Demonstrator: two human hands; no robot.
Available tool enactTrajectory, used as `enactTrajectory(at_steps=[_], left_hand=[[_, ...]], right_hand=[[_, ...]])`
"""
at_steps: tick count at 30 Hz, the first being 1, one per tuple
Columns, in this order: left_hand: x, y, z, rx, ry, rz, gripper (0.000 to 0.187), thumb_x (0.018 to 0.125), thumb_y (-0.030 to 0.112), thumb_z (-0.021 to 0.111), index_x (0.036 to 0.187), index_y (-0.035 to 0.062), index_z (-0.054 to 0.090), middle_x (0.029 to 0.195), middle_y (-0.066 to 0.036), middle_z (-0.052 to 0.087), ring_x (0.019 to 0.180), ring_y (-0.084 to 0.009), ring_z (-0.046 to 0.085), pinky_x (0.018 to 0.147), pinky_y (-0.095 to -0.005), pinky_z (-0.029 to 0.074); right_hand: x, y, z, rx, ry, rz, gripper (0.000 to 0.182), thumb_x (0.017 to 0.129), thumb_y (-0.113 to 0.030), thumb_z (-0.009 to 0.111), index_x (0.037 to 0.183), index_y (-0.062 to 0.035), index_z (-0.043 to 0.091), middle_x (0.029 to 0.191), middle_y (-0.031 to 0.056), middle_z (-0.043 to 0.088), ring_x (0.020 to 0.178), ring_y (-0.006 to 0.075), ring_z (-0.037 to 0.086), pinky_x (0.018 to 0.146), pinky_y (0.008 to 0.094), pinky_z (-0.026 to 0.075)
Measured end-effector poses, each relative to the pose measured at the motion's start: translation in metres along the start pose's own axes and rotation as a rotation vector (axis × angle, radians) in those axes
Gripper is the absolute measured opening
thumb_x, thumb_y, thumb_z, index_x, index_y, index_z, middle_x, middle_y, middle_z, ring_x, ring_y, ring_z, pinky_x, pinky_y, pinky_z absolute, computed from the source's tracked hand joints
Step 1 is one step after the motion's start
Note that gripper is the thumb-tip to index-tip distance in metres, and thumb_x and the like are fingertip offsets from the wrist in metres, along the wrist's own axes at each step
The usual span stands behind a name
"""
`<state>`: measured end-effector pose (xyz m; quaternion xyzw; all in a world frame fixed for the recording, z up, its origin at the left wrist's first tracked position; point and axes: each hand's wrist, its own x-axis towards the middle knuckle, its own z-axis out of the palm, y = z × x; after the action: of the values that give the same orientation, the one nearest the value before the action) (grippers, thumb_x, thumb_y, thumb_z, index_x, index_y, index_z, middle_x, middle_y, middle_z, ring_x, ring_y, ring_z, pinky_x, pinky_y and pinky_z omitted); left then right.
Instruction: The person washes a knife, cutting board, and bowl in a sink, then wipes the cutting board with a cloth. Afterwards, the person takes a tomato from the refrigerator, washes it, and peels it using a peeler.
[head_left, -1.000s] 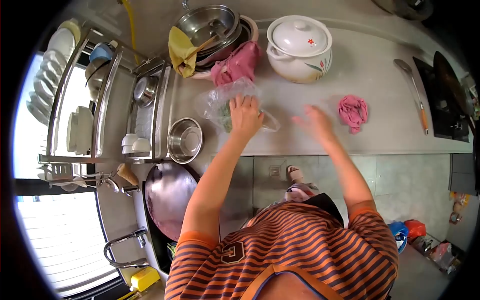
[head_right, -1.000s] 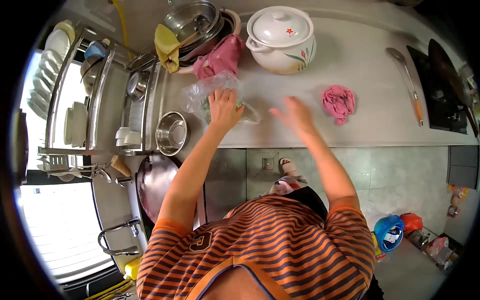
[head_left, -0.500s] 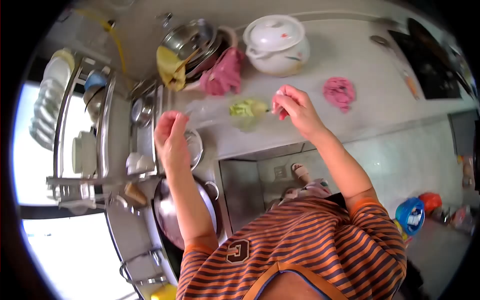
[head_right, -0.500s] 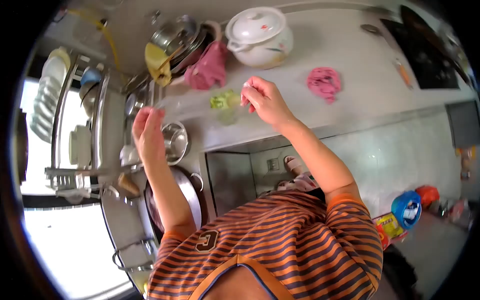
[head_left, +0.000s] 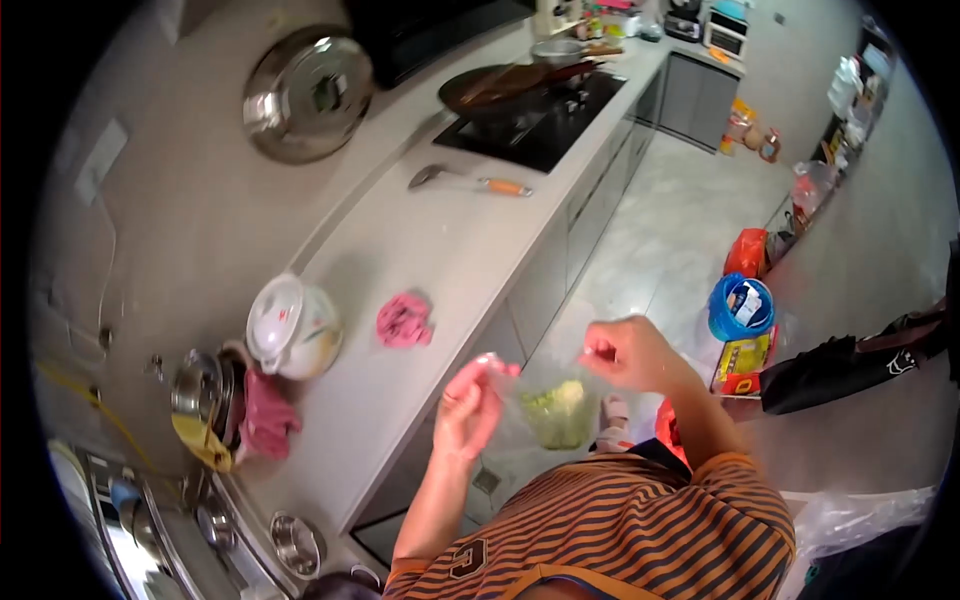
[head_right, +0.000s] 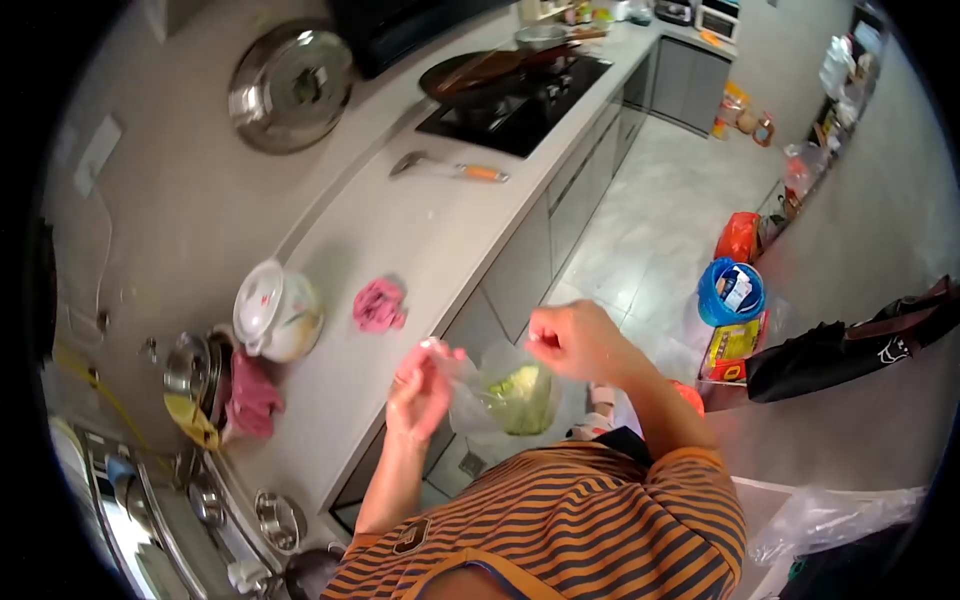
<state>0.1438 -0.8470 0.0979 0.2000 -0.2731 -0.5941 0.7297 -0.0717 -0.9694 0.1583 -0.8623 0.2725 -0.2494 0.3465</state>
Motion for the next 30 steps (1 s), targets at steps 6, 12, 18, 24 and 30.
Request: enactTrajectory(at_steps=[6,12,18,24,30], left_hand=[[0.116,-0.102,0.065,0.869,-0.334,-0.385,0.057,0.077,0.012,0.065,0.13,0.0113,0.044,0.099,-0.003,0.061,0.084,-0.0113,0.055,0.082,-0.0299,0.042],[0.232,-0.242,0.096,1.085,-0.573,-0.373,0.009,0.082,0.004,0.053,0.089,0.0017,0.058,0.073,-0.001,0.054,0.07,-0.0097,0.051,0.063,-0.0231,0.042],[0.356,-0.29,0.138,0.738,-0.384,-0.556,0.013,0.095,0.018,0.039,0.093,0.0062,0.046,0.059,0.002,0.04,0.05,-0.0049,0.036,0.047,-0.02,0.029],[0.496,-0.348,0.113,0.455,-0.519,-0.848,0.009,0.085,0.012,0.057,0.089,0.0033,0.057,0.064,0.001,0.05,0.051,-0.0067,0.042,0.045,-0.0198,0.031],[0.624,-0.367,0.142,1.081,-1.101,-0.329,0.022,0.067,-0.004,0.058,0.085,0.007,0.059,0.072,-0.01,0.061,0.06,-0.0233,0.059,0.054,-0.0339,0.044]], right_hand=[[-0.026,0.093,-0.091,0.189,-0.026,0.011,0.013,0.073,-0.015,0.067,0.073,-0.0076,0.056,0.058,0.0076,0.057,0.049,0.022,0.056,0.047,0.029,0.043],[-0.006,0.187,-0.153,-0.002,0.277,-0.11,0.013,0.074,-0.013,0.069,0.075,-0.0059,0.058,0.064,0.0085,0.059,0.053,0.0215,0.056,0.05,0.0288,0.045],[0.01,0.291,-0.213,0.235,0.447,0.327,0.01,0.075,-0.009,0.067,0.078,-0.0029,0.059,0.064,0.0061,0.057,0.051,0.0176,0.054,0.048,0.0257,0.044],[0.071,0.351,-0.281,0.102,0.412,0.209,0.008,0.074,-0.004,0.067,0.077,-0.001,0.06,0.064,0.005,0.057,0.054,0.0079,0.052,0.049,0.0228,0.042],[0.153,0.456,-0.353,0.47,0.567,0.344,0.02,0.091,-0.009,0.046,0.102,0.0019,0.06,0.084,0.006,0.063,0.075,0.012,0.057,0.067,0.0224,0.045]])
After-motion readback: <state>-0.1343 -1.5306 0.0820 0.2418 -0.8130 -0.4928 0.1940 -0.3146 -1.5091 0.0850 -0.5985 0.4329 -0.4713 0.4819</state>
